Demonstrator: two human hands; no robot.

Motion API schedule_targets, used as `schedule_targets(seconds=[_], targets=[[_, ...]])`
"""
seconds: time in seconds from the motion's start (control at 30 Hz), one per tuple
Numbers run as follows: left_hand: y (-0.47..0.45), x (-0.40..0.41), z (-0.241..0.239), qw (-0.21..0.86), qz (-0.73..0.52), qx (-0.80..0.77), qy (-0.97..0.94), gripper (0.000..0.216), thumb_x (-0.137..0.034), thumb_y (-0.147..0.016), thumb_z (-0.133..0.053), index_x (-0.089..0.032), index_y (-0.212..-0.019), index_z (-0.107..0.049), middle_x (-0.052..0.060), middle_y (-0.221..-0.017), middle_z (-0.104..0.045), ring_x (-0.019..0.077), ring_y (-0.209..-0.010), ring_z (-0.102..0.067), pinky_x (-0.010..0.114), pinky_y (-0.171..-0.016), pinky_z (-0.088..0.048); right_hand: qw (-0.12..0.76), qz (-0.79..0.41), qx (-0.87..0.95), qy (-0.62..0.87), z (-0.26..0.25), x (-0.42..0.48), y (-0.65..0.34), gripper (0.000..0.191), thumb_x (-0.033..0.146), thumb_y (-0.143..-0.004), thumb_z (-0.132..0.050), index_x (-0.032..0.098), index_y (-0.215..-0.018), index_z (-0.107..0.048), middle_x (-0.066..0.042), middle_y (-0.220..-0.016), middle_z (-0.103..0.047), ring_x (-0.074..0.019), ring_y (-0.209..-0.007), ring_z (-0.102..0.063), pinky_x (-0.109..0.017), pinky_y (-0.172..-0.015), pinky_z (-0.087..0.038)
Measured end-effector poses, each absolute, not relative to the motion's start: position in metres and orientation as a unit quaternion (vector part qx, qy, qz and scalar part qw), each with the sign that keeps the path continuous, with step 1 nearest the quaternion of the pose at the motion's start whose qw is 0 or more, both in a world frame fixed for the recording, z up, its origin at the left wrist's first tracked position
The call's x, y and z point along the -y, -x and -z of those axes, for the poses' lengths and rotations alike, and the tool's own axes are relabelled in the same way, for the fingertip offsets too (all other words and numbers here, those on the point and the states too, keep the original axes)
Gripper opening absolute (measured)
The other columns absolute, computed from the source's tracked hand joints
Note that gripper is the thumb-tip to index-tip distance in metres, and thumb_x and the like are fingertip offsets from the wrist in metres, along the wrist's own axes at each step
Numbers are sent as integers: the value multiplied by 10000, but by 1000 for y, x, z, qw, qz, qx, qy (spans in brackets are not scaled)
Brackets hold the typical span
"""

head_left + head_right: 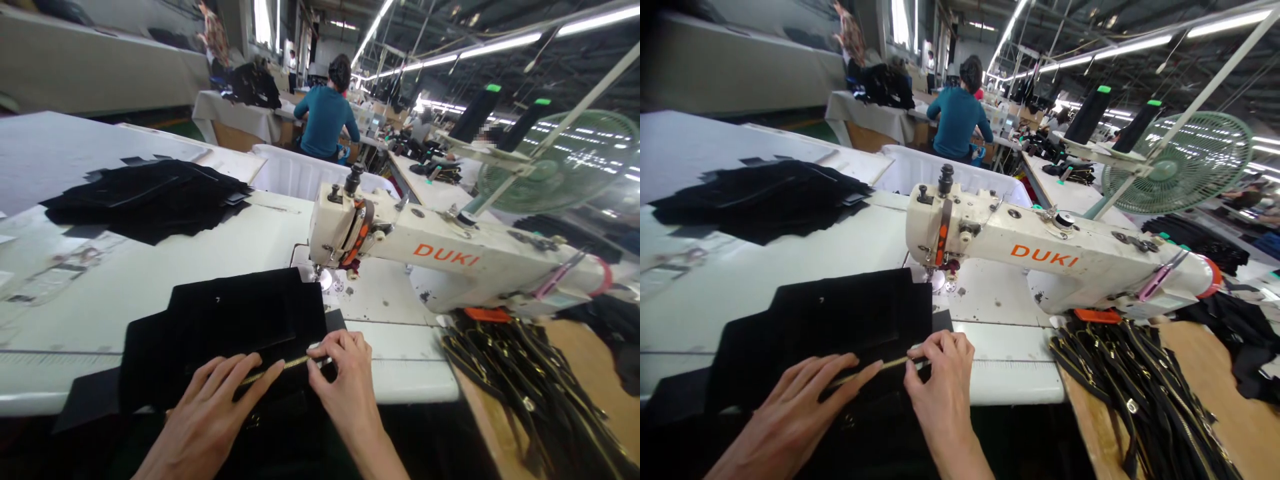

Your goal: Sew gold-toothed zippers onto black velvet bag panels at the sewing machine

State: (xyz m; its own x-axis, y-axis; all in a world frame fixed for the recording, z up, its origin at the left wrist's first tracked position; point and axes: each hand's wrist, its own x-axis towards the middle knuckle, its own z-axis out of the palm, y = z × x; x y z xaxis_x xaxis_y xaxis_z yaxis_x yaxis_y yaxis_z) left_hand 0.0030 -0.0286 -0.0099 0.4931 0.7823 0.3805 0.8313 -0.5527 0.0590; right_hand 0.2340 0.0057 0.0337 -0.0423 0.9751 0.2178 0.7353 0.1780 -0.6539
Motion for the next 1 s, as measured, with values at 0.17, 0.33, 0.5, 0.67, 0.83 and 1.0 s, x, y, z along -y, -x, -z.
schedule_targets(seconds=[0.17,0.33,0.5,0.67,0.83,1.0], targets=[[3,-5,7,62,191,456,867,720,15,-843,-426,-367,-1439,-556,16,-1300,-667,231,-1170,-612,348,-976,-482,313,-153,746,568,-31,-18,-236,268,18,-819,-719,250,-952,-733,-37,-984,-653,-253,-974,-579,-431,-865,-490],[3,-16,-4,98,202,447,866,375,-260,-975,-548,-336,-1327,-651,24,-1362,-661,238,-1142,-622,341,-920,-465,281,-133,811,496,-30,-30,-238,292,36,-907,-616,232,-1098,-718,-71,-1274,-652,-278,-1172,-566,-473,-1008,-477],[8,-9,10,105,197,479,849,392,-350,-953,-587,-327,-1343,-609,11,-1434,-629,262,-1179,-611,372,-894,-430,248,-119,864,422,-23,-36,-235,282,94,-945,-604,233,-1185,-655,-34,-1299,-679,-233,-1196,-604,-460,-1128,-397],[-10,-69,7,77,184,499,843,488,-287,-975,-568,-250,-1461,-527,96,-1400,-648,300,-1171,-601,427,-887,-431,228,-31,879,417,-21,-84,-244,299,96,-955,-591,230,-1213,-662,-52,-1259,-703,-229,-1156,-630,-405,-1031,-482],[-32,-117,-9,64,188,454,869,432,-247,-992,-548,-299,-1420,-580,65,-1464,-601,260,-1246,-560,430,-1006,-405,240,18,868,434,-16,-117,-266,347,20,-915,-583,169,-1214,-677,-103,-1146,-723,-269,-1051,-674,-450,-944,-544],[-35,-113,-3,57,194,460,864,455,-276,-1023,-531,-292,-1478,-511,76,-1500,-564,260,-1285,-548,477,-1086,-369,273,29,866,417,1,-118,-279,404,9,-925,-519,164,-1271,-659,-121,-1209,-712,-270,-1110,-663,-451,-962,-563]])
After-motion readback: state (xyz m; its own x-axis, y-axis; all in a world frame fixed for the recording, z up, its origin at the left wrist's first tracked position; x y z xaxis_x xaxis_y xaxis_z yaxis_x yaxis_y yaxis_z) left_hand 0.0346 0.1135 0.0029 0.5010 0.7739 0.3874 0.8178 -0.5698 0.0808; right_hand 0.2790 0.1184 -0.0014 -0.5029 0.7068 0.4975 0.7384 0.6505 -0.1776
